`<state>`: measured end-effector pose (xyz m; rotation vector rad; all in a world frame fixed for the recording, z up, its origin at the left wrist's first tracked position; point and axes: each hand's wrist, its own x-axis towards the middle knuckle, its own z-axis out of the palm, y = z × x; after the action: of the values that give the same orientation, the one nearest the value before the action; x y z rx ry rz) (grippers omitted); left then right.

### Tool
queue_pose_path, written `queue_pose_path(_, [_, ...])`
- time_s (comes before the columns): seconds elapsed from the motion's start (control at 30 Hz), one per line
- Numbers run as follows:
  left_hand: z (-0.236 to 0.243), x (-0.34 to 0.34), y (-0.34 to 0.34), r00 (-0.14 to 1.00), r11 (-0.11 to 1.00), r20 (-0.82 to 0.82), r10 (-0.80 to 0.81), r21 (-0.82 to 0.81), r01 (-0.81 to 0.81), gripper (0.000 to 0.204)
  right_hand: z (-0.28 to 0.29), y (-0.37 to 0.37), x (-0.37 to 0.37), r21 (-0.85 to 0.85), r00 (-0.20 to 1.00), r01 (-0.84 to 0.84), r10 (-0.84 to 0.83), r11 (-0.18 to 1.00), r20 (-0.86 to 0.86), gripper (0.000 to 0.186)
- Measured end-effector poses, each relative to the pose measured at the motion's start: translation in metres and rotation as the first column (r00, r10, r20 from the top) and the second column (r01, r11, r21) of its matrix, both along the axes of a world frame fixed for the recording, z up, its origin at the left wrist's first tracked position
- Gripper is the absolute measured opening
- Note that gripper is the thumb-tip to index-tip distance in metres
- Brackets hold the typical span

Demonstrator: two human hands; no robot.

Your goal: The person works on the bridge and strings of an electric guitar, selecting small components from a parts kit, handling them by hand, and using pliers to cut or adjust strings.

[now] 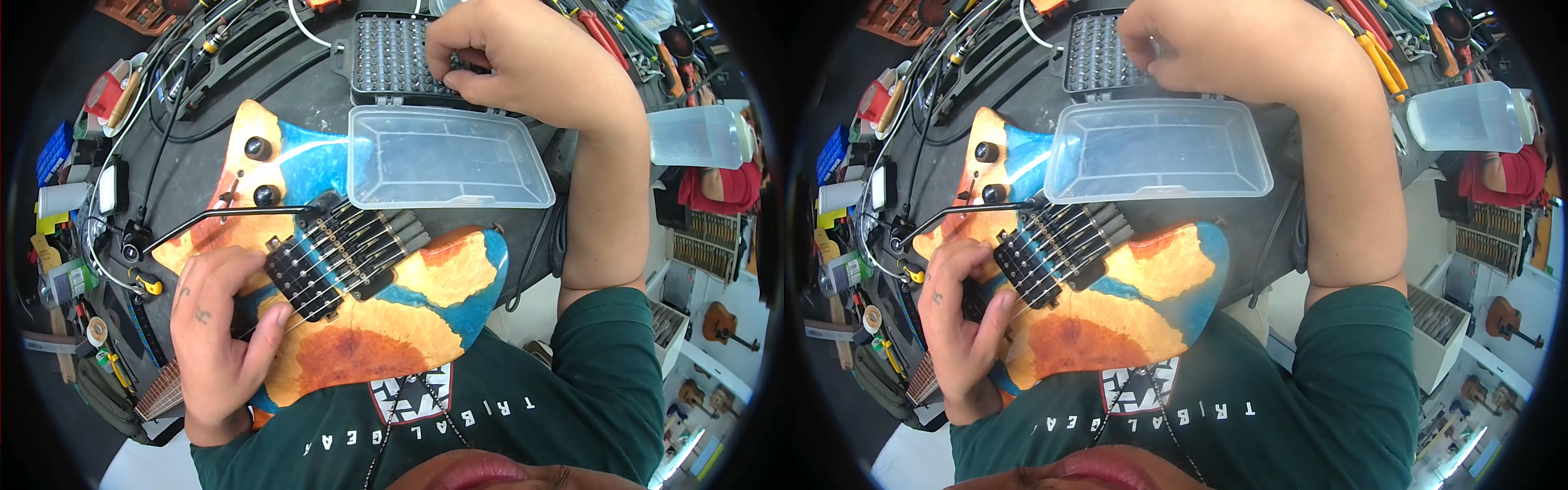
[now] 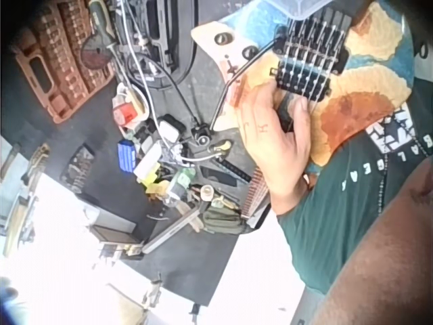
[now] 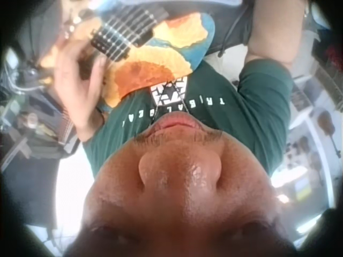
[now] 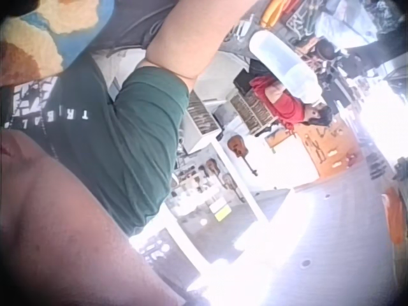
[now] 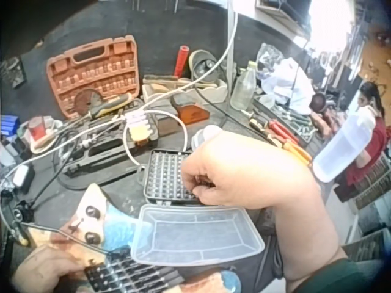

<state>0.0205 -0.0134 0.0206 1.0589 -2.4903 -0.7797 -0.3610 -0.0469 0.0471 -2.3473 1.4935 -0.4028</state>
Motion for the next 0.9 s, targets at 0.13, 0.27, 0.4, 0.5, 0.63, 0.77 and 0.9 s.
queue_pose_path(0.13, [-0.001, 0.001, 0.000, 1.000, 1.000, -0.001, -0.008, -0.013, 0.008, 0.046, 0.003, -0.003, 0.008, 0.185, 0.993, 0.105, -0.094, 0.977, -0.071, 0.007])
queue_pose_path(0.27, [0.000, 0.001, 0.001, 1.000, 0.999, 0.011, -0.024, -0.047, 0.024, 0.047, 0.003, -0.003, 0.012, 0.169, 0.979, 0.155, -0.129, 0.973, -0.155, 0.007])
queue_pose_path(0.4, [-0.002, 0.002, -0.001, 0.999, 0.997, -0.003, -0.043, -0.061, 0.043, 0.048, 0.005, 0.012, 0.019, -0.001, 0.977, 0.099, -0.097, 0.995, -0.191, 0.008])
queue_pose_path(0.5, [-0.003, 0.003, -0.001, 0.999, 0.996, 0.001, -0.051, -0.067, 0.051, 0.050, -0.002, 0.005, 0.016, 0.005, 0.971, 0.072, -0.068, 0.997, -0.231, 0.009])
queue_pose_path(0.63, [-0.003, 0.003, -0.002, 0.998, 0.993, -0.001, -0.064, -0.095, 0.064, 0.051, -0.002, -0.004, 0.008, 0.119, 0.974, 0.138, -0.113, 0.983, -0.195, 0.010])
queue_pose_path(0.77, [-0.001, 0.002, -0.004, 0.998, 0.993, 0.012, -0.068, -0.092, 0.069, 0.052, 0.014, 0.009, -0.001, 0.040, 0.978, 0.183, -0.178, 0.982, -0.106, 0.010])
queue_pose_path(0.9, [-0.001, 0.004, -0.003, 0.999, 0.997, -0.004, -0.040, -0.070, 0.040, 0.053, 0.009, 0.010, -0.001, -0.057, 0.978, 0.149, -0.156, 0.987, -0.137, 0.010])
